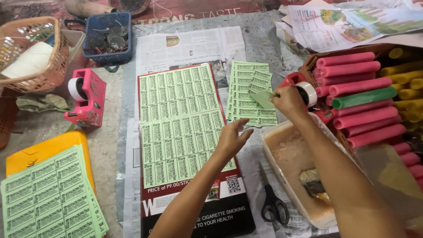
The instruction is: Applying glue to a promotional poster and sticking sheets of labels onto it.
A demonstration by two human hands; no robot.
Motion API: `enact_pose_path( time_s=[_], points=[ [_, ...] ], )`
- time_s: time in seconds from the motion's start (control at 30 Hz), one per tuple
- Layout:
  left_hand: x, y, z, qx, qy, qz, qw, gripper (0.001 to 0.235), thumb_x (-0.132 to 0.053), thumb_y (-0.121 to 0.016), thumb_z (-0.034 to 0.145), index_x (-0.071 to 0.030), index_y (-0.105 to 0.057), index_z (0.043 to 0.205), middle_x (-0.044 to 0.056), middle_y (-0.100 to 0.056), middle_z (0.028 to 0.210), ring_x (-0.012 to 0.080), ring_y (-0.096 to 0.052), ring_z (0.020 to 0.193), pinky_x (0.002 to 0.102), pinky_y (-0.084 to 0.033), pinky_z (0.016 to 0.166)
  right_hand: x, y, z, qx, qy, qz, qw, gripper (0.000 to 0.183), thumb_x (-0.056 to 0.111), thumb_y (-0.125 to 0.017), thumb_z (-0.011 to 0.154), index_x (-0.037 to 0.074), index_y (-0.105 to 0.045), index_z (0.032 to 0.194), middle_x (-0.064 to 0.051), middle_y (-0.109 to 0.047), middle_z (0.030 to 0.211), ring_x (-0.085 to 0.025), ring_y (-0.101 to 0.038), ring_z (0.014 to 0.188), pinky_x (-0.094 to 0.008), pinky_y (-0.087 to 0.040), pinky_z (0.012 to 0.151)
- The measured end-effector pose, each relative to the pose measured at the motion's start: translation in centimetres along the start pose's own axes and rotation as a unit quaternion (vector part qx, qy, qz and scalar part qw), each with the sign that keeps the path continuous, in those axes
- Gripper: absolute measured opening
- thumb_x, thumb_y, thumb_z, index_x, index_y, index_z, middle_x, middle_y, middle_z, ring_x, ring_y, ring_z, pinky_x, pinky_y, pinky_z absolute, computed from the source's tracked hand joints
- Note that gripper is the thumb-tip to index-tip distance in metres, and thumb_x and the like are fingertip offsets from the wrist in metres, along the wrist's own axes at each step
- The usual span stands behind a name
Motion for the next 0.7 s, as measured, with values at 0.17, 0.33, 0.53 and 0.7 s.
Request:
enact_pose_path(
  time_s=[0.17,0.33,0.53,0.7],
  points=[
    [1.2,-4.0,3.7,0.009,0.092,-0.057,0.994,0.048,-0.034,-0.071,0.087,-0.012,-0.070,0.129,0.014,-0.075,0.118,0.0337,-0.072,0.109,0.046,-0.056,0.096,1.4,0.1,-0.8,-0.022,0.002,-0.044,0.999,0.020,0.023,-0.072,0.084,0.026,-0.082,0.100,-0.009,-0.078,0.094,-0.036,-0.072,0.100,-0.048,-0.059,0.088],
    [2.1,-5.3,4.9,-0.030,0.162,-0.207,0.964,0.046,-0.042,-0.066,0.093,-0.009,-0.073,0.125,0.014,-0.077,0.101,0.0230,-0.075,0.093,0.032,-0.061,0.072,1.9,-0.3,-1.6,0.001,0.030,-0.050,0.998,0.017,0.023,-0.068,0.086,0.025,-0.081,0.099,-0.008,-0.078,0.090,-0.035,-0.074,0.097,-0.048,-0.058,0.088],
    [-1.9,-3.7,4.5,0.037,0.230,-0.425,0.875,0.104,-0.075,-0.040,0.098,0.005,-0.021,0.161,0.040,-0.028,0.159,0.0548,-0.040,0.141,0.064,-0.041,0.107,5.6,2.0,-4.5,0.025,0.051,-0.027,0.998,0.014,0.024,-0.072,0.085,0.014,-0.079,0.093,-0.016,-0.076,0.084,-0.042,-0.072,0.092,-0.054,-0.057,0.083],
    [3.7,-7.2,8.1,0.053,0.256,-0.548,0.795,0.087,-0.067,-0.054,0.100,-0.001,-0.034,0.154,0.027,-0.054,0.140,0.0480,-0.064,0.116,0.057,-0.060,0.088,6.8,3.5,-5.9,0.064,0.053,0.012,0.996,0.018,0.030,-0.077,0.084,0.014,-0.078,0.092,-0.017,-0.077,0.086,-0.043,-0.072,0.092,-0.054,-0.057,0.081]
  ],
)
Point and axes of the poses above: each hand's wrist, its own z-axis towards the middle knuckle, its own y-axis out of the back of the hand, x = y × z, the point moved 2 cm from there along z, towards the middle knuckle
